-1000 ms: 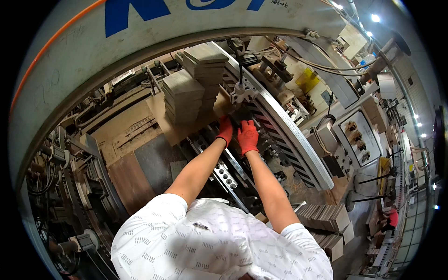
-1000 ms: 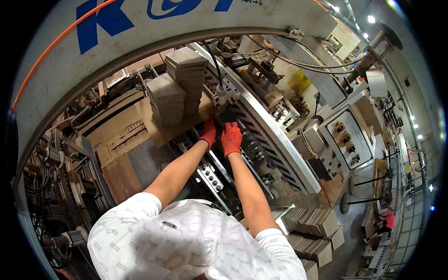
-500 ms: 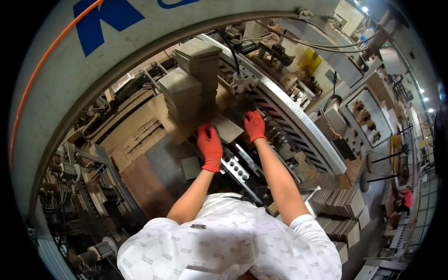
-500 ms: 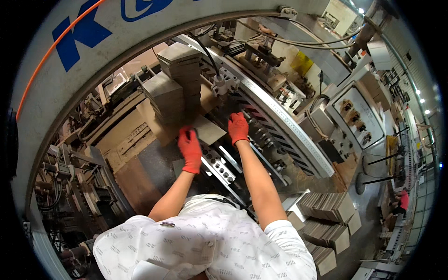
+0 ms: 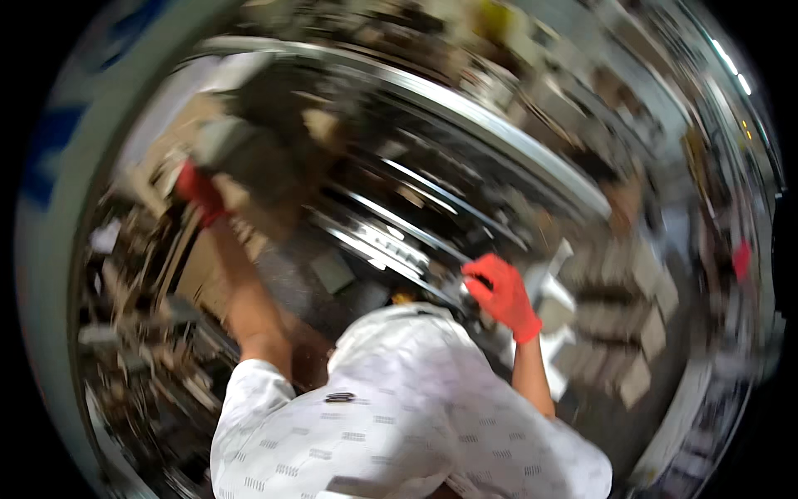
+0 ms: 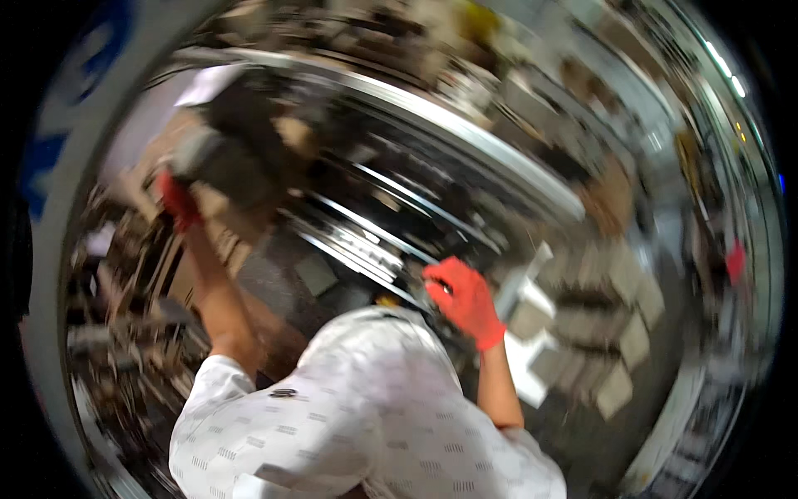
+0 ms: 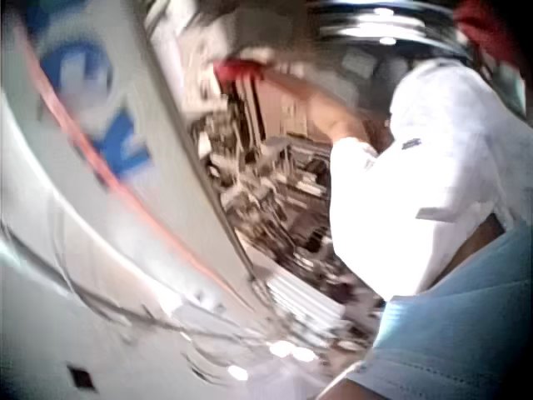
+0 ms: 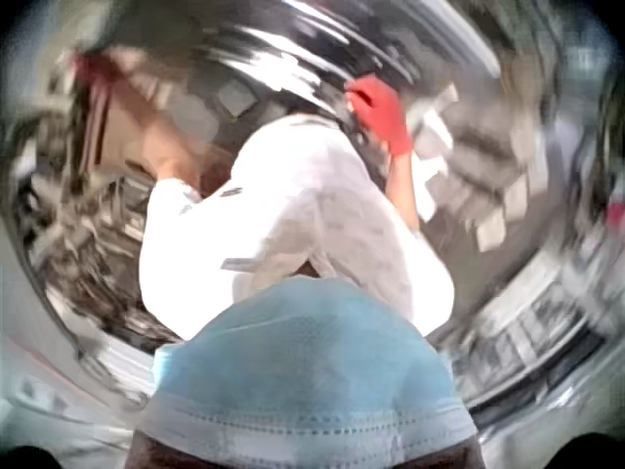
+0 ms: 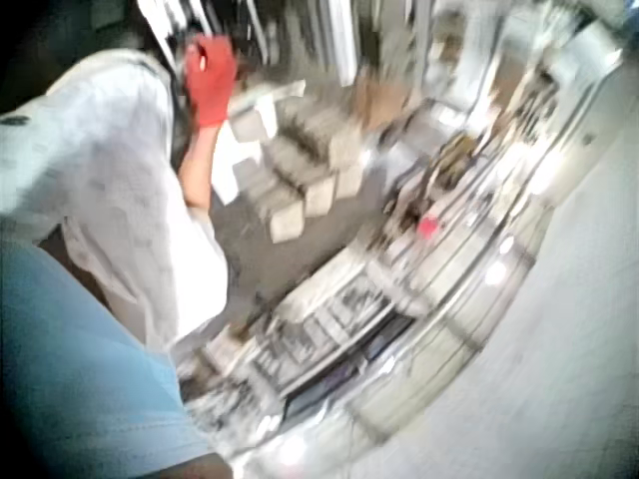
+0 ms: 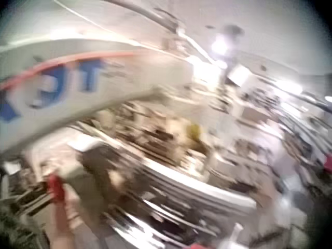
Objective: The person, wearing red gloves, handles stacks of rectangular tiles at a processing machine, placing them into a feeder by hand and moving processed stacks to a side surface.
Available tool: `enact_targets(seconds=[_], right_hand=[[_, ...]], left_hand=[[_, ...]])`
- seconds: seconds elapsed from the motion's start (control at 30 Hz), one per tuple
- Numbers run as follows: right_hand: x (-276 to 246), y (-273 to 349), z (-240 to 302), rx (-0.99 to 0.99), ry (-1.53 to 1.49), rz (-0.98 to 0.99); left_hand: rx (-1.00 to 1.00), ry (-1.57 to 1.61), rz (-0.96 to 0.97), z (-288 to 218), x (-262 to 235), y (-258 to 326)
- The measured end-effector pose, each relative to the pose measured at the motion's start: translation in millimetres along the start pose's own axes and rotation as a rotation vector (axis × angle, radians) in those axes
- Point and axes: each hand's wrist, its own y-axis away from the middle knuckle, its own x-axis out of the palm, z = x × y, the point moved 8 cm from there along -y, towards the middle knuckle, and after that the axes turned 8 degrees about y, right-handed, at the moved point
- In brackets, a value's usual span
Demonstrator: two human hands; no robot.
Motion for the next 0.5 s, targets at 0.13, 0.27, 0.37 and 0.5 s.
enact_targets(seconds=[0.13, 0.27, 0.37, 0.5], right_hand=[[-65.2, 80.1, -51.8, 0.344, 0.335, -0.114], [-110.1, 154.4, -101.7, 0.539, 0.324, -0.302], [-108.1, 168.6, -135.6, 0.699, 0.659, -0.02], [-86.7, 224.7, -224.2, 0.685, 0.813, 0.111]], left_hand=[[-0.633, 0.582, 0.079, 54.5, 59.0, -11.8], [-0.979, 0.697, 0.137, -19.7, 115.9, 14.0], [-0.715, 0.424, 0.252, 21.2, 86.7, -1.8], [-0.858, 0.873, 0.036, -32.8, 95.6, 21.2]])
